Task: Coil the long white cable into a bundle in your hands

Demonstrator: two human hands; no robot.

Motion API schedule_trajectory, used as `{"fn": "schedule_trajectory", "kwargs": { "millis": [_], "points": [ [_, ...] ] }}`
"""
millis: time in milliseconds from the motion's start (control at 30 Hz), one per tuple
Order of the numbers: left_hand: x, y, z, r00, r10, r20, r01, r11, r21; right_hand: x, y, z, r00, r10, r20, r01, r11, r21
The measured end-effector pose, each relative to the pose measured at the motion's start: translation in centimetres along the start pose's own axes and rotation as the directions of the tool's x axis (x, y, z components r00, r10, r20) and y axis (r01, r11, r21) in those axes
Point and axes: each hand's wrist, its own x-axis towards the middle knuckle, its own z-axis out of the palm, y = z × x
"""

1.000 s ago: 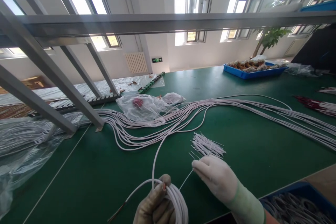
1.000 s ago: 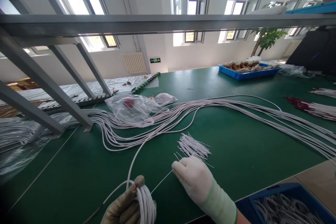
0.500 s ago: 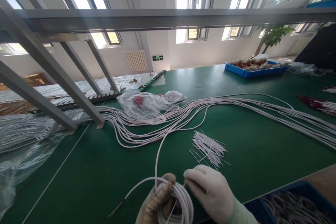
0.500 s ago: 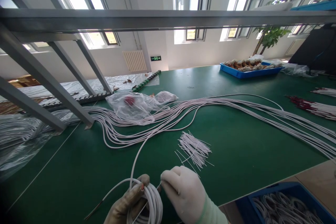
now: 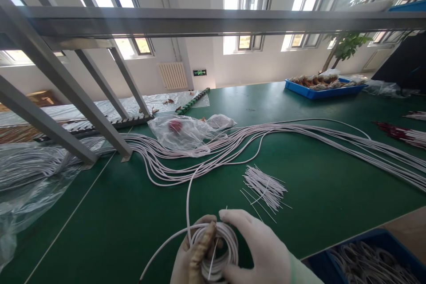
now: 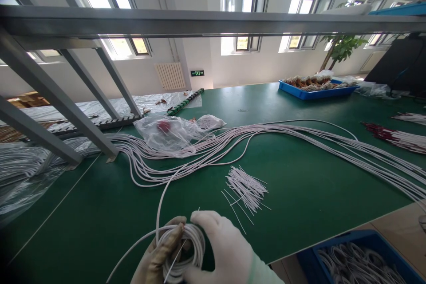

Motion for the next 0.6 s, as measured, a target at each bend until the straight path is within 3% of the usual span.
{"fn": "schedule_trajectory", "kwargs": {
  "millis": [167,367,467,600],
  "points": [
    [0.8,-0.2,-0.2,0.999,-0.044,0.023,0.044,0.999,-0.011,0.3,-0.1,1.9,0.992,-0.033,-0.125,0.038,0.999,0.036],
    [0.4,-0.1,0.7,0.992,-0.064,0.106,0.072,0.994,-0.078,0.7,-0.1,1.4,0.953,-0.056,-0.299,0.127,0.966,0.224],
    [0.0,-0.5,0.9,0.995,-0.006,0.097,0.011,0.998,-0.054,0.9,0.3,0.9,0.954,-0.045,-0.298,0.162,0.910,0.381],
    [0.0,-1.1,0.3,0.986,0.022,0.167,-0.009,0.997,-0.075,1.2,0.7,0.0,0.967,-0.038,-0.251,0.149,0.886,0.439]
  ]
}}
